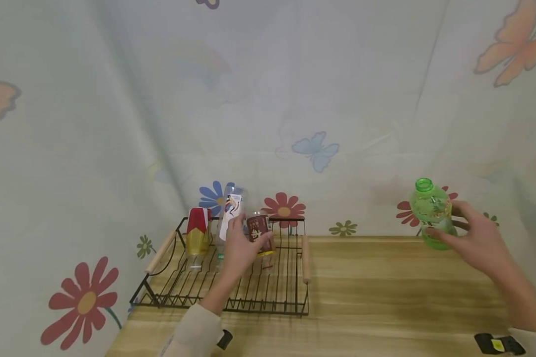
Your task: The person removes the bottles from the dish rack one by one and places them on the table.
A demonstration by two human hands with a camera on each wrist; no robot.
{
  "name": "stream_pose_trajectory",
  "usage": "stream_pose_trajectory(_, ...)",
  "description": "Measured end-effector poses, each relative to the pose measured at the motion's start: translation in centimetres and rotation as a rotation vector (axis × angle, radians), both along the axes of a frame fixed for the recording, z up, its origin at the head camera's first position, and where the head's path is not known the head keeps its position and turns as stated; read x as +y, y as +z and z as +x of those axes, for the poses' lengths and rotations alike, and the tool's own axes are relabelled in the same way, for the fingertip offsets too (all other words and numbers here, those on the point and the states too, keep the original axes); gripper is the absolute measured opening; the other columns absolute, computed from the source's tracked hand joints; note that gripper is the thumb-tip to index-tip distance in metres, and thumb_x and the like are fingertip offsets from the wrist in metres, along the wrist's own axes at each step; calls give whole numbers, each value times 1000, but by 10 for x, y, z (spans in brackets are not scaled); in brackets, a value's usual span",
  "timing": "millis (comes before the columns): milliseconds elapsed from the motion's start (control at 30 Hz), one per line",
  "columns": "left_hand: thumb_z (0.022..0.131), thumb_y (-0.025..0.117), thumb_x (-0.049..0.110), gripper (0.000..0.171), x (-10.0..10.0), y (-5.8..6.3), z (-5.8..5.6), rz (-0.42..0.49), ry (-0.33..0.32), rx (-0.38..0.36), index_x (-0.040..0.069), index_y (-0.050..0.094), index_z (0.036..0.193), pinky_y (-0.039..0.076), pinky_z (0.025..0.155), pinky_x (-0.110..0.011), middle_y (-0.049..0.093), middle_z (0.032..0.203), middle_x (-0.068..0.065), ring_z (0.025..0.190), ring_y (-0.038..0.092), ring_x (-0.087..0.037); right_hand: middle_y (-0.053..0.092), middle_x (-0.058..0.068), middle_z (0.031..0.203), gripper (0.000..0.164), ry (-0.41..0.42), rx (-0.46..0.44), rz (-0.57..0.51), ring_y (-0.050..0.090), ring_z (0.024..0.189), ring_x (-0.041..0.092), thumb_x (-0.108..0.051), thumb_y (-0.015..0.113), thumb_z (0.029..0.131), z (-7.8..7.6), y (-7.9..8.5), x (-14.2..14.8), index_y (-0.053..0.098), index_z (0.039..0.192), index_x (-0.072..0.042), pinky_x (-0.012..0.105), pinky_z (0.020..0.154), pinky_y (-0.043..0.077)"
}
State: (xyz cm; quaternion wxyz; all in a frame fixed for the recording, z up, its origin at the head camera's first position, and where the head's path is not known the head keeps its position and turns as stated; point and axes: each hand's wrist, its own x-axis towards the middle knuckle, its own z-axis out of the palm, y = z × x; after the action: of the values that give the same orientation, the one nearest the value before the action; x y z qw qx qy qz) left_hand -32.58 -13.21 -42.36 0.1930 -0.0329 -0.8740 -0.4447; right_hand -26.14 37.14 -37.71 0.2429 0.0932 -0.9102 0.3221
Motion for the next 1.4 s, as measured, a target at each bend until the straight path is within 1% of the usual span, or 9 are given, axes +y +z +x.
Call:
stream_pose_trajectory(67, 89, 88, 41, 96, 0, -4, -3, -15, 11, -14, -1, 38, 159, 50, 107, -60, 44, 152, -23, 134, 51, -41, 54, 30, 138, 73, -24, -36, -28, 54, 127, 56, -27, 82, 96, -2, -6, 7, 43, 151, 0, 35, 94, 57)
stream_pose_trajectory(167, 89, 87, 41, 96, 0, -9, -6, -52, 32, -31, -1, 37, 159, 51, 105, -59, 45, 150, -24, 131, 53, -40, 52, 26, 142, 76, -42, -60, -79, 54, 130, 27, -31, 78, 99, -7, -18, 18, 39, 157, -2, 38, 103, 54)
stream_pose_trajectory(300, 88, 87, 47, 100, 1, -11, -7, -96, 31, -60, 1, 36, 161, 53, 102, -59, 45, 151, -25, 130, 55, -41, 52, 3, 137, 78, -45, -54, -158, 42, 112, -8, -31, 77, 100, -12, -34, 34, 36, 161, -7, 6, 92, 47)
stream_pose_trajectory(367, 88, 86, 49, 103, 2, -11, -6, -119, 22, -72, 1, 34, 162, 53, 102, -60, 44, 153, -26, 132, 54, -43, 50, -8, 133, 78, -45, -47, -191, 40, 110, -13, -31, 77, 100, -15, -42, 42, 35, 163, -10, 0, 83, 41)
stream_pose_trajectory(567, 87, 85, 52, 113, 6, -12, -6, -163, -3, -110, -4, 25, 164, 48, 109, -62, 33, 162, -29, 141, 47, -47, 44, -25, 126, 75, -93, -40, -210, 39, 104, -14, -31, 75, 101, -19, -62, 64, 37, 164, -15, 7, 73, 40)
stream_pose_trajectory(700, 87, 85, 53, 118, 6, -12, -6, -183, -4, -140, -7, 19, 165, 45, 112, -62, 26, 166, -31, 145, 43, -50, 49, -12, 129, 76, -143, -69, -202, 50, 114, 5, -35, 73, 102, -20, -73, 75, 34, 165, -14, 14, 72, 40)
stream_pose_trajectory(867, 87, 86, 51, 117, 7, -10, -8, -209, -1, -147, -5, 19, 165, 46, 111, -61, 26, 166, -31, 143, 44, -50, 42, 32, 149, 80, -211, -137, -192, 41, 132, 59, -37, 67, 105, -22, -84, 85, 27, 164, -1, 45, 91, 52)
stream_pose_trajectory(1033, 89, 86, 46, 110, 10, -10, -16, -280, -30, -146, -3, 24, 165, 53, 105, -58, 35, 158, -29, 134, 53, -45, 35, 44, 151, 80, -236, -174, -212, 37, 131, 68, -32, 66, 107, -25, -96, 99, 24, 160, 10, 75, 95, 43)
stream_pose_trajectory(1400, 90, 86, 39, 99, 8, -19, -27, -264, -64, -223, -5, 33, 160, 52, 105, -60, 44, 151, -28, 134, 54, -44, 29, 50, 150, 88, -271, -292, -227, 35, 129, 72, -38, 65, 106, -27, -123, 121, 17, 159, 14, 79, 98, 39)
